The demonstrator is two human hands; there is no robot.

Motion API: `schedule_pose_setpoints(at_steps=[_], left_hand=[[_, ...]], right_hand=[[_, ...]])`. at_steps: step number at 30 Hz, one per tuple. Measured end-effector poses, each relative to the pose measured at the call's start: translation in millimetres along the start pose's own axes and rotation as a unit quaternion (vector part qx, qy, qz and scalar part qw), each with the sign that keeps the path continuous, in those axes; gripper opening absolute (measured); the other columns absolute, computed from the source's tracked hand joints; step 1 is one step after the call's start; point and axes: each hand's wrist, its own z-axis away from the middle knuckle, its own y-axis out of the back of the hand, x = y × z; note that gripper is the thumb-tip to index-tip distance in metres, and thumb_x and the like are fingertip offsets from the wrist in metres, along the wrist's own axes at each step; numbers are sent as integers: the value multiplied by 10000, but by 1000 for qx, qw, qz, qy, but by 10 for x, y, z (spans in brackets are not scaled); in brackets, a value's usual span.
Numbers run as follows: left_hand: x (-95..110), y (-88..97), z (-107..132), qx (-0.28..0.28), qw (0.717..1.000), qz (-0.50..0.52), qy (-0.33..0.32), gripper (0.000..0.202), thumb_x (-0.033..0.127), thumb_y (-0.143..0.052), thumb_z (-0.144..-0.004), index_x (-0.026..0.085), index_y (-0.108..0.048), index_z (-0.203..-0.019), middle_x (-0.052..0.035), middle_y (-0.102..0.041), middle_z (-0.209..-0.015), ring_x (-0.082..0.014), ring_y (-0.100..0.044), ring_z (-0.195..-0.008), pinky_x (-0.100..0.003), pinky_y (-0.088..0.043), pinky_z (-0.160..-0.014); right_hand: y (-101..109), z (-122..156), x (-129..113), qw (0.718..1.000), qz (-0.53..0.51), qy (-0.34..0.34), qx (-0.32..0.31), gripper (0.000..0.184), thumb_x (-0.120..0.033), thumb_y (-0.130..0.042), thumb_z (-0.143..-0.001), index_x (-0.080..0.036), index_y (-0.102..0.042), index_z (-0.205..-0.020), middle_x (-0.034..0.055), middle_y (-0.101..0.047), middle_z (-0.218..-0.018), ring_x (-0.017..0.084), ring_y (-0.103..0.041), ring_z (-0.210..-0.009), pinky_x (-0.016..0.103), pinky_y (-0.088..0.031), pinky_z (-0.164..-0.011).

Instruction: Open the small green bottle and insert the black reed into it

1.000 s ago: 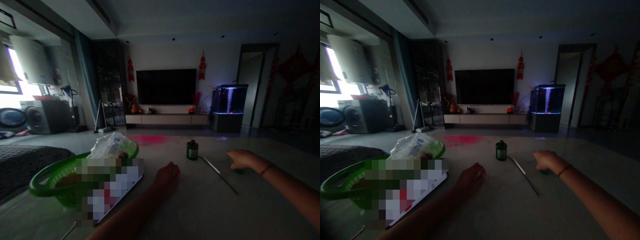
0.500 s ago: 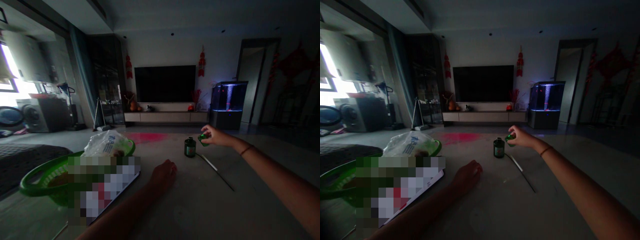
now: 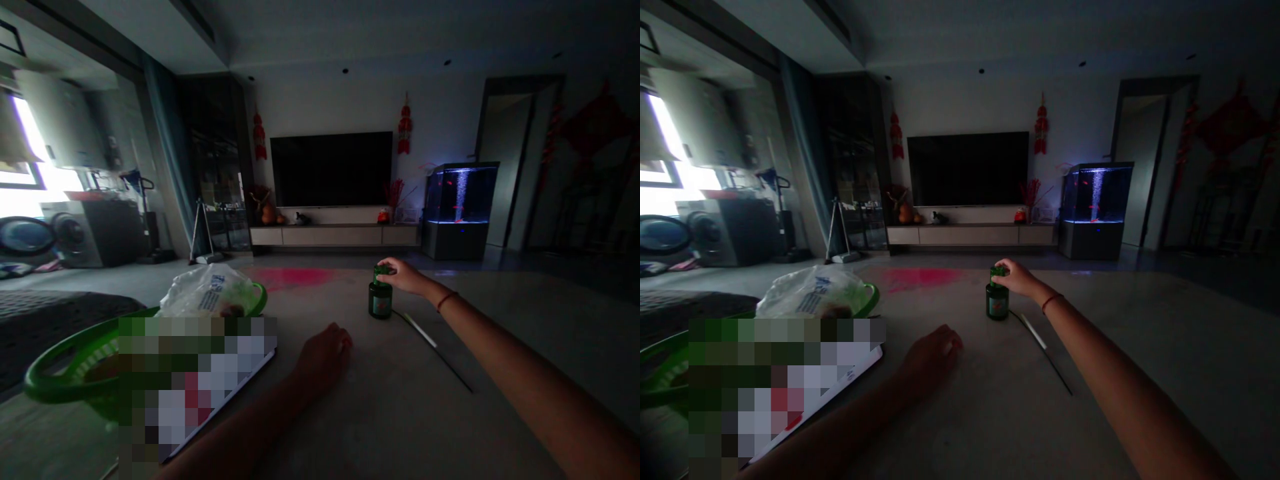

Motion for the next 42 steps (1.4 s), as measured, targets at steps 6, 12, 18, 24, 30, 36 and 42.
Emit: schedule_pose_setpoints(at_steps=[6,12,18,24,30,36,42], left_hand=[[13,15,6,1,1000,0,-4,171,199,-366,-800,209,-526,-858,-10,-538,-899,-123,-536,-765,-219,-371,-659],[20,19,-6,2,1000,0,3,183,200,-359,-787,211,-528,-858,-15,-542,-908,-130,-538,-763,-231,-380,-673],[5,11,-19,5,1000,0,-12,180,187,-360,-781,209,-525,-850,-18,-541,-901,-135,-534,-790,-234,-382,-694],[2,2,-18,7,1000,1,-4,179,206,-358,-793,213,-526,-855,-10,-540,-894,-130,-534,-768,-238,-377,-685],[4,12,-26,-3,1000,5,3,188,194,-358,-791,223,-526,-871,-8,-536,-922,-131,-529,-793,-234,-374,-690],[9,18,-27,-4,1000,-2,1,172,189,-360,-795,215,-519,-857,-8,-536,-901,-131,-528,-796,-235,-371,-702],[17,17,-31,-2,1000,-8,4,170,215,-355,-808,214,-518,-856,-10,-534,-896,-131,-529,-780,-236,-372,-692]], right_hand=[[-102,105,133,999,-14,12,39,490,-269,-638,-608,-184,-460,-1057,39,-585,-886,153,-565,-782,299,-456,-704],[-289,222,177,991,-51,1,124,592,-337,-663,-571,-150,-444,-1089,101,-571,-1006,199,-545,-924,341,-426,-814],[-366,335,199,986,-119,-14,120,761,-305,-663,-560,-157,-311,-1219,122,-512,-1138,210,-478,-1071,365,-369,-905],[-257,377,162,981,-91,-37,168,753,-331,-683,-540,-151,-338,-1186,93,-600,-983,212,-556,-945,376,-382,-870],[-115,351,15,966,-61,-114,224,553,-518,-502,-692,-143,-430,-1092,81,-624,-803,219,-590,-774,351,-436,-720],[49,288,-79,983,-62,-120,126,494,-537,-358,-785,-172,-469,-1099,70,-639,-865,208,-563,-901,307,-392,-790],[242,261,-104,977,-22,-163,138,418,-454,-305,-821,-126,-562,-855,59,-607,-587,183,-579,-648,277,-408,-619]])
